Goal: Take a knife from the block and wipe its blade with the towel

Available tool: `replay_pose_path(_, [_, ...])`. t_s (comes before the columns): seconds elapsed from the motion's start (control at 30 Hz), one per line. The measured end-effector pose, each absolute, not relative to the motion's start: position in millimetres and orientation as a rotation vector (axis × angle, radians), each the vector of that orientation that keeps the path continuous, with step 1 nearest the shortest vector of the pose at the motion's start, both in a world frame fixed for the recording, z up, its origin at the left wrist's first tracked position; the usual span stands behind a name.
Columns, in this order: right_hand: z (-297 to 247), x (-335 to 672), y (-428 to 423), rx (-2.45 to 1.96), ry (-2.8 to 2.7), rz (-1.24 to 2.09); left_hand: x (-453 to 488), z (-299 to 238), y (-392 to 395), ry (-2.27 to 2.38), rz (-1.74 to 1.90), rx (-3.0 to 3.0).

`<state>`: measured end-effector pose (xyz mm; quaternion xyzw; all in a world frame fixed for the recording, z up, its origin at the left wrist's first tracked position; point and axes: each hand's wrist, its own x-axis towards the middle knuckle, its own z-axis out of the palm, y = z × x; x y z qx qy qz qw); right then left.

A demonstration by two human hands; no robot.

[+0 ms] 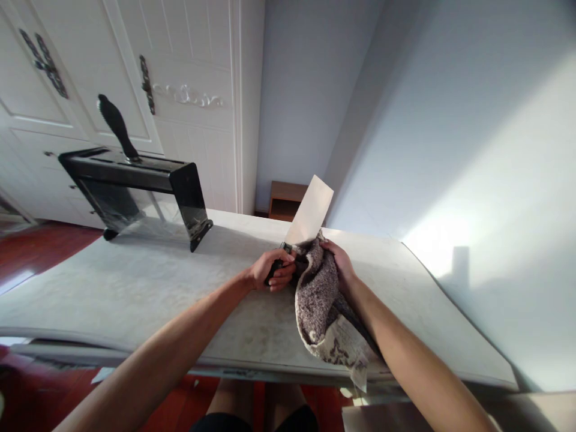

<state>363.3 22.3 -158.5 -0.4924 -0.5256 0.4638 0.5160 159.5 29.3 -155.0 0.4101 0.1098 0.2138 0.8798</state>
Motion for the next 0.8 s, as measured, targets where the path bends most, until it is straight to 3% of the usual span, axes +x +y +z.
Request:
replay_pose_path(0.17, [-153,355,17,-1.125,-1.126,1.327,159,-150,30,0.271,0.379,0.841])
replay_pose_path(0.8, [-168,374,33,-0.962,-0.724,1.228,150,-146,41,0.997,0.474,1.416])
